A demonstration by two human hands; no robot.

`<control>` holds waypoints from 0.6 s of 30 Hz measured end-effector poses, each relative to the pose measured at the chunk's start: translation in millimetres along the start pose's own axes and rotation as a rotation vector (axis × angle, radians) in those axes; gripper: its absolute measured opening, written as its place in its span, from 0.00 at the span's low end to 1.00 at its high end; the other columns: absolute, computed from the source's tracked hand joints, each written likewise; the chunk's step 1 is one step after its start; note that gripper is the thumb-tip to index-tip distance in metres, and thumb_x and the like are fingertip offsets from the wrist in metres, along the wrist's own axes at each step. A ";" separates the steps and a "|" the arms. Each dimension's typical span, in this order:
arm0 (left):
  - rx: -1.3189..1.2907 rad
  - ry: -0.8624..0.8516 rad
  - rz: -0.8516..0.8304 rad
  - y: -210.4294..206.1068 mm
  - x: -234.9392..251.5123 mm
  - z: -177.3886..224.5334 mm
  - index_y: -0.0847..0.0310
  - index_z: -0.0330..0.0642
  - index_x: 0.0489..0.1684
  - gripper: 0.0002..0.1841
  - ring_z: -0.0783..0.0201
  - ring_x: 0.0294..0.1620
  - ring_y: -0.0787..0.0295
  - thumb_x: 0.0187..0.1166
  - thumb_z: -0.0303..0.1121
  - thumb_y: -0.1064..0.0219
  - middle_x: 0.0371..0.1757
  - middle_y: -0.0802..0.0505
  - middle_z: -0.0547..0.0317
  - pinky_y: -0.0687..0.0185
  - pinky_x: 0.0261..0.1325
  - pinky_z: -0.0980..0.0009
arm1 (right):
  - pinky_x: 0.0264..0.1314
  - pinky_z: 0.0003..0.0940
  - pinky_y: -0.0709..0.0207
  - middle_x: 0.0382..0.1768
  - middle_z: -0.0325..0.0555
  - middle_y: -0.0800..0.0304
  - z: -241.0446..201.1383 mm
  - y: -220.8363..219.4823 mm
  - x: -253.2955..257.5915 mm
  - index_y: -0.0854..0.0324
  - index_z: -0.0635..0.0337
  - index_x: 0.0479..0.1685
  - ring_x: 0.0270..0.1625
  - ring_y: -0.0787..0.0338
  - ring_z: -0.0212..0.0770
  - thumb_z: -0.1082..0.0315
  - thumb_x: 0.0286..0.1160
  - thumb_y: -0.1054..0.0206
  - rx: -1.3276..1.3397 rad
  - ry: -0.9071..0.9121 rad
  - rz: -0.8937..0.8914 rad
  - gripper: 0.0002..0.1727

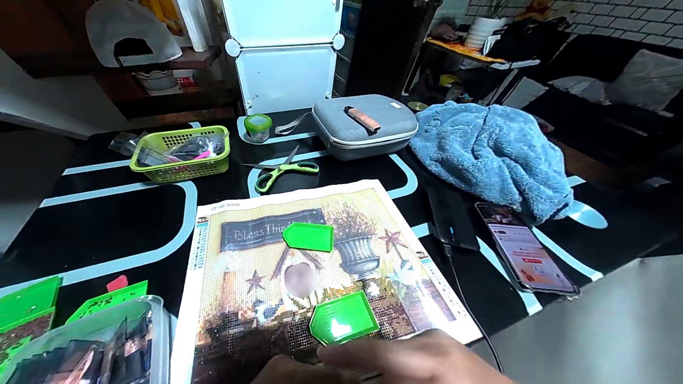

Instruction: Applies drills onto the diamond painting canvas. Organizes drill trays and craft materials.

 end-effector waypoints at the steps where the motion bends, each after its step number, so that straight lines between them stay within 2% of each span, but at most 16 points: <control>1: -0.009 0.023 0.009 2.1 0.6 0.4 0.08 0.30 0.47 0.10 0.64 0.37 0.05 0.82 0.29 0.32 0.36 0.03 0.46 0.12 0.44 0.67 | 0.48 0.35 0.12 0.69 0.53 0.12 4.1 4.6 -0.2 0.10 0.62 0.39 0.51 0.05 0.40 0.68 0.86 0.39 0.027 -0.008 0.054 0.12; 3: -0.038 0.060 0.036 5.8 1.2 -2.9 0.09 0.30 0.49 0.10 0.67 0.39 0.05 0.82 0.28 0.33 0.38 0.03 0.48 0.11 0.47 0.69 | 0.57 0.24 0.15 0.70 0.48 0.13 19.7 14.1 -2.5 0.10 0.60 0.40 0.56 0.09 0.29 0.64 0.88 0.38 0.070 -0.050 0.185 0.13; 5: -0.028 0.056 0.093 10.1 0.3 -9.3 0.09 0.31 0.50 0.10 0.71 0.36 0.07 0.81 0.27 0.33 0.38 0.03 0.50 0.12 0.45 0.73 | 0.55 0.16 0.18 0.67 0.40 0.12 47.5 17.1 -5.6 0.09 0.55 0.40 0.51 0.13 0.19 0.58 0.87 0.37 0.049 -0.130 0.309 0.14; 7: -0.009 0.068 0.162 16.8 -2.3 -16.5 0.10 0.33 0.52 0.10 0.72 0.35 0.09 0.81 0.27 0.32 0.39 0.04 0.52 0.12 0.43 0.74 | 0.54 0.20 0.17 0.67 0.35 0.11 74.9 9.3 -8.8 0.06 0.51 0.39 0.53 0.12 0.20 0.56 0.85 0.36 -0.054 -0.251 0.303 0.14; 9: -0.070 0.112 0.239 23.3 -5.7 -25.7 0.10 0.34 0.54 0.10 0.76 0.36 0.09 0.80 0.26 0.31 0.41 0.04 0.58 0.12 0.43 0.76 | 0.54 0.32 0.13 0.70 0.38 0.12 89.1 -5.2 -10.0 0.07 0.51 0.38 0.56 0.08 0.28 0.57 0.84 0.37 -0.139 -0.302 0.240 0.14; 11: -0.145 0.139 0.335 26.8 -8.7 -34.5 0.11 0.35 0.54 0.11 0.78 0.38 0.08 0.77 0.22 0.31 0.42 0.03 0.62 0.10 0.45 0.77 | 0.51 0.36 0.12 0.71 0.40 0.13 91.3 -13.2 -10.8 0.07 0.51 0.39 0.56 0.07 0.32 0.58 0.85 0.39 -0.173 -0.301 0.205 0.15; 13: -0.160 0.159 0.414 27.4 -10.1 -39.2 0.11 0.37 0.53 0.11 0.79 0.36 0.09 0.75 0.22 0.30 0.40 0.04 0.66 0.11 0.43 0.79 | 0.51 0.33 0.12 0.72 0.39 0.13 90.8 -13.1 -12.2 0.06 0.51 0.41 0.55 0.08 0.30 0.57 0.87 0.41 -0.163 -0.301 0.189 0.17; 15: -0.171 0.145 0.447 28.2 -8.6 -41.5 0.10 0.37 0.52 0.11 0.79 0.37 0.08 0.75 0.22 0.30 0.40 0.03 0.67 0.10 0.44 0.79 | 0.57 0.29 0.15 0.71 0.38 0.13 91.7 -7.8 -12.5 0.05 0.51 0.44 0.59 0.10 0.26 0.56 0.88 0.42 -0.116 -0.311 0.185 0.18; 18: -0.176 0.135 0.454 27.2 -6.5 -44.0 0.10 0.37 0.52 0.11 0.80 0.37 0.08 0.75 0.23 0.31 0.41 0.03 0.67 0.11 0.44 0.80 | 0.61 0.20 0.18 0.66 0.36 0.10 94.0 -0.5 -12.3 0.04 0.51 0.42 0.59 0.12 0.20 0.58 0.84 0.36 -0.007 -0.342 0.236 0.14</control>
Point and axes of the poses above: each hand's wrist, its own x-axis towards the middle knuckle, its own y-axis out of the back of the hand, z = x × y, the point moved 4 cm from there along x, towards the middle knuckle
